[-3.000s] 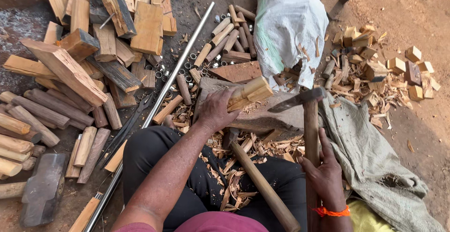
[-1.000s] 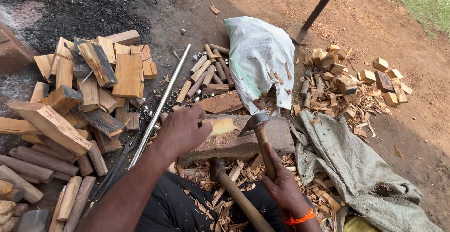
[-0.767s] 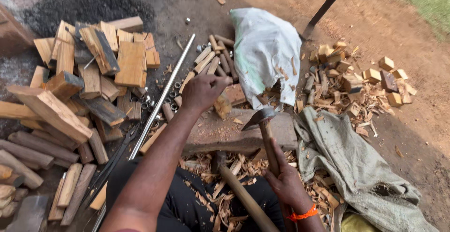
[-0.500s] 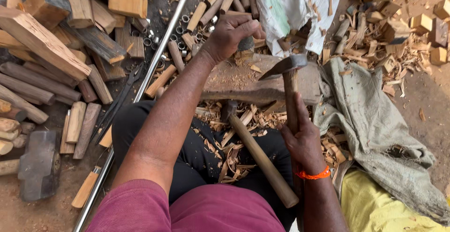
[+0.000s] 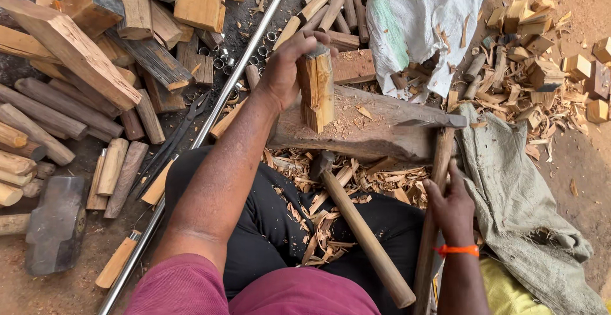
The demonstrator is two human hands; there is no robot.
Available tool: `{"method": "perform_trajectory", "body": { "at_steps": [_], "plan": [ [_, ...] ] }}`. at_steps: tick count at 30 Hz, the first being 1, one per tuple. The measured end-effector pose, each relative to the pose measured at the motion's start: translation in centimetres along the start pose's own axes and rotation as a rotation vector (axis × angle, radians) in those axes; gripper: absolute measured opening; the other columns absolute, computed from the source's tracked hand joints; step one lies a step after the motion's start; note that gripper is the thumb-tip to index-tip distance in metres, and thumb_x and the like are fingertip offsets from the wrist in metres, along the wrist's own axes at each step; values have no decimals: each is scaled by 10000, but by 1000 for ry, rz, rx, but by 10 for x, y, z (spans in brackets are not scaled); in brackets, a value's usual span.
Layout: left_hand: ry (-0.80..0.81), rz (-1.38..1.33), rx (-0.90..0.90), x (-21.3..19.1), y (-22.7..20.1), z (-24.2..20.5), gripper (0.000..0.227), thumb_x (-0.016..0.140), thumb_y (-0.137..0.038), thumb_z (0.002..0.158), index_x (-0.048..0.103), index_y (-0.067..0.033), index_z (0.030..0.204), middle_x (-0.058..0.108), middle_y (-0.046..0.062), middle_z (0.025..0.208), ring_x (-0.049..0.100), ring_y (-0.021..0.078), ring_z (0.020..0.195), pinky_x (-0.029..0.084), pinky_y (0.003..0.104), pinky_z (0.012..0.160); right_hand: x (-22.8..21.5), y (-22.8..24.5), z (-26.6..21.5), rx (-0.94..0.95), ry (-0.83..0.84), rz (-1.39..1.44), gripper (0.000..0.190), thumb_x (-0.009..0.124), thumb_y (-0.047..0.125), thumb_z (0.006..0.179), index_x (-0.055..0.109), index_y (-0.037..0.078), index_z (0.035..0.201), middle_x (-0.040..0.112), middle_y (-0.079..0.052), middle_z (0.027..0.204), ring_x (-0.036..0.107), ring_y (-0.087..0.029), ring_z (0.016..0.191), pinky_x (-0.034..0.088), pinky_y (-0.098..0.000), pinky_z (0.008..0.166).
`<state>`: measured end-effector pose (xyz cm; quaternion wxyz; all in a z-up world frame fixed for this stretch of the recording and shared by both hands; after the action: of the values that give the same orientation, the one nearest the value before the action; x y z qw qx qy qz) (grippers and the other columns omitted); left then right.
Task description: The person sits on the ground and uses a hammer to repeatedly strike a small wooden dowel held against a larger wooden block. They then pick up a larger rectangular piece of wood and split it into smaller pieces using the hammer.
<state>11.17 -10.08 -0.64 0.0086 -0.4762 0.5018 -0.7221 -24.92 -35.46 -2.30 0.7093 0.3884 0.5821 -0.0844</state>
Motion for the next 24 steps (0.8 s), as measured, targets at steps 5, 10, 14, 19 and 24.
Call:
{"method": "perform_trajectory", "body": {
  "at_steps": [5,10,14,19,24],
  "plan": [
    [87,56,0,-6,7,4,525,698,-446,887,593,-72,1240,712,140,1032,717,230,1012,625,443,895,26,70,-43,-148,128,-145,714,796,288,861,505,132,1494,693,-128,921,681,-276,810,577,-378,725],
    [173,38,-6,0,6,11,654,597,-553,925,570,-39,1327,718,146,1032,736,235,1023,625,423,915,116,126,-88,-153,727,-216,976,846,302,738,364,176,1578,684,-188,1003,710,-343,871,587,-421,820],
    [148,42,-8,-5,11,6,649,569,-538,933,547,-28,1333,715,151,1029,737,237,1021,629,423,942,130,130,-91,-183,887,-302,1031,829,270,782,245,120,1618,700,-203,1021,711,-344,922,576,-410,855],
    [172,135,81,-3,14,10,652,590,-536,920,562,-33,1334,710,136,1020,714,206,998,608,375,897,20,100,-20,-222,-110,-326,791,820,319,833,442,165,1511,688,-180,1036,679,-331,941,562,-442,766],
    [184,106,86,3,28,13,616,645,-558,946,679,4,1195,668,118,978,661,190,909,564,350,848,13,-3,12,173,35,-104,951,862,222,845,308,175,1616,622,-242,1237,603,-215,984,527,-444,770]
  ]
}}
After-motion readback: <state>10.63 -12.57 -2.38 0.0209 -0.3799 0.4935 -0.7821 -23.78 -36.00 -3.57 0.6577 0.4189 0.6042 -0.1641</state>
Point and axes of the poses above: each hand's wrist, its own z-axis towards the middle knuckle, its own x-axis out of the palm, y = z × x, the point moved 8 cm from there along z, towards the middle knuckle
